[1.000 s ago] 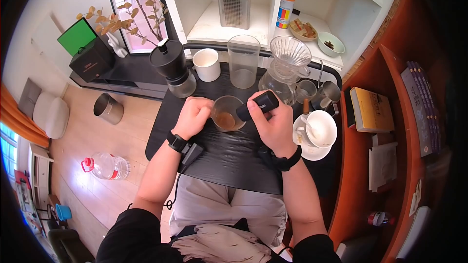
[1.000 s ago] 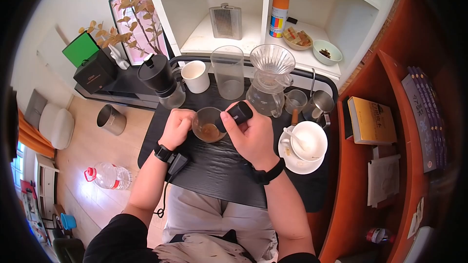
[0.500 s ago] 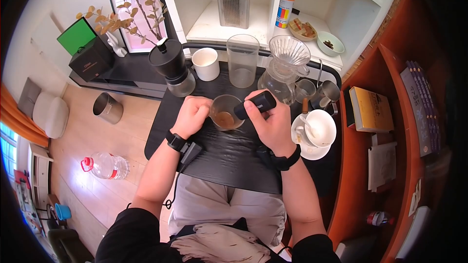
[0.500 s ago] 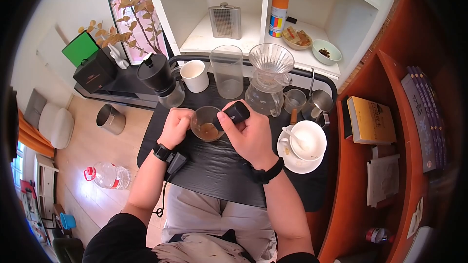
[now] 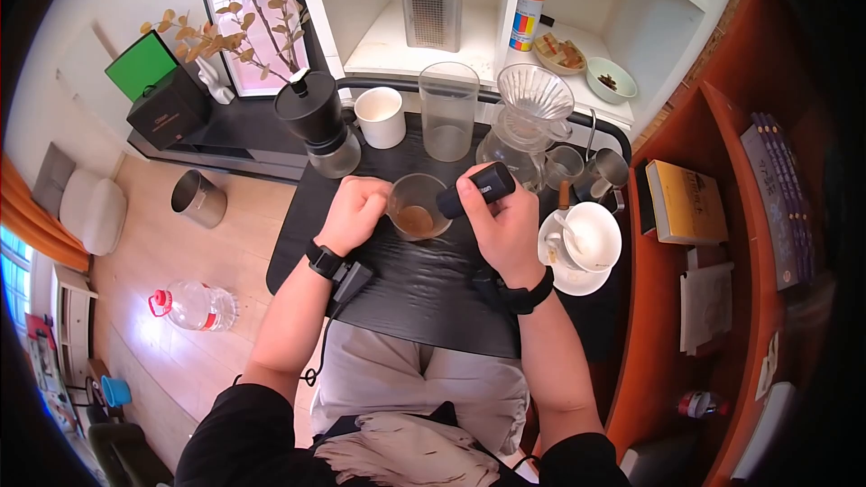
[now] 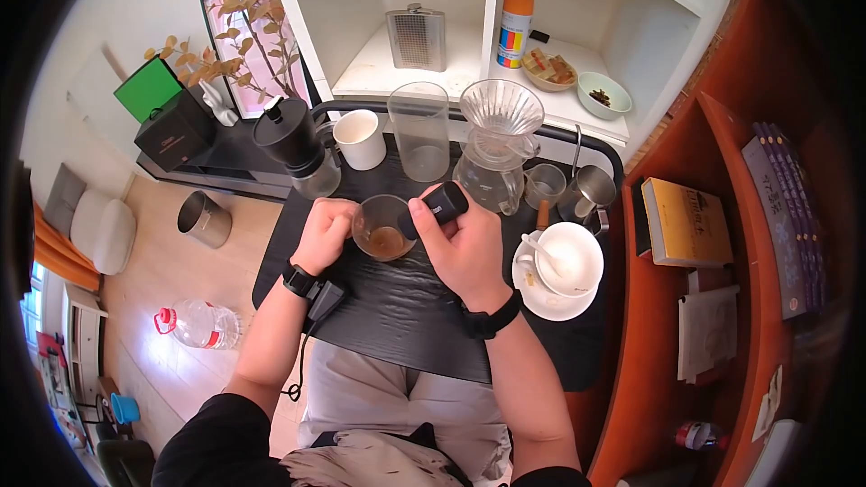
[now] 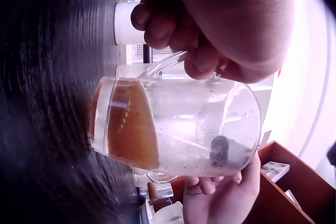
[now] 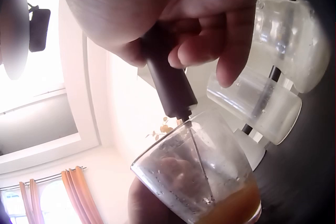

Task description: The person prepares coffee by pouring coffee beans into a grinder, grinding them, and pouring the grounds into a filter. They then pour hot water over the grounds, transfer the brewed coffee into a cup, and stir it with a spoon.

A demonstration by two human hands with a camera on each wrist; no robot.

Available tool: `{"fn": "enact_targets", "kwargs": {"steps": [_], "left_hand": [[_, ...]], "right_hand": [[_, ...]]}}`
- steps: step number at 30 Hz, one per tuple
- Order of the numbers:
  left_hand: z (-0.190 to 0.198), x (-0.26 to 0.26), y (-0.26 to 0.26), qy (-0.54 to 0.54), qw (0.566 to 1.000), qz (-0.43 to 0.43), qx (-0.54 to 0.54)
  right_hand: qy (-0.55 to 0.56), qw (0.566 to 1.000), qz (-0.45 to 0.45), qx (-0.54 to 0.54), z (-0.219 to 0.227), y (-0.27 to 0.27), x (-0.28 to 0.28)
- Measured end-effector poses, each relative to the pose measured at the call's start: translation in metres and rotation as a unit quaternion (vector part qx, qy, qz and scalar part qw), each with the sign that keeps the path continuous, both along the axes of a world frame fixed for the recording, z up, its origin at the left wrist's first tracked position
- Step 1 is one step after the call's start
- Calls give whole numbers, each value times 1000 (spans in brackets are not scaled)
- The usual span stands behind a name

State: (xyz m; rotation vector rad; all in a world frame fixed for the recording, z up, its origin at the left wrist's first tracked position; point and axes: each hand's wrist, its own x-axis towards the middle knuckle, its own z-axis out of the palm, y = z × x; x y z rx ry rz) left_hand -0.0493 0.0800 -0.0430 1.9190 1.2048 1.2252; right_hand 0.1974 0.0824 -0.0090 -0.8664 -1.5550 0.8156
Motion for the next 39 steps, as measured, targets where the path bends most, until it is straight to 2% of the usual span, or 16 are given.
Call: {"fn": "enact_targets", "kwargs": {"steps": [2, 5, 7, 10, 12, 14, 18, 20, 22, 24, 27, 29, 33, 36, 39], "left_hand": [[0, -1, 0, 1, 1000, -1, 6], [0, 0, -1, -18, 1000, 6, -1], [-1, 0, 0, -13, 1000, -3, 6], [-4, -1, 1, -15, 1000, 3, 2], [-1, -2, 0, -10, 1000, 3, -2], [-1, 0, 0, -6, 1000, 1, -5], [-3, -2, 1, -11, 1000, 2, -4], [-2, 0, 0, -14, 1000, 7, -8], [1, 1, -1, -10, 1000, 2, -1], [-1, 0, -1, -14, 1000, 6, -7], [-1, 0, -2, -19, 1000, 13, -13], [-1, 2, -1, -18, 1000, 14, -11], [-4, -3, 1, -12, 1000, 6, -4], [-2, -1, 0, -6, 1000, 1, -2], [-2, -1, 1, -6, 1000, 2, -2]], "right_hand": [[4, 999, -39, -10, -3, 1, 0], [35, 998, -35, -27, -3, 2, -1], [31, 998, 22, -55, -5, 1, 0], [39, 998, -31, -33, -6, 2, -2], [40, 998, -29, -39, -5, 3, -1], [40, 998, 21, -36, -4, 1, -2], [4, 999, -12, -48, -6, 3, 4], [38, 998, -22, -36, -3, 2, -1], [27, 999, 18, -44, -4, 1, 0], [16, 999, -29, -34, -6, 2, 0], [43, 998, -28, -29, -6, 4, -1], [31, 999, 14, -32, -5, 3, -1], [42, 998, -29, -28, -7, 4, -1], [31, 999, 16, -32, -4, 2, 0], [26, 1000, -2, -17, -5, 3, 0]]}}
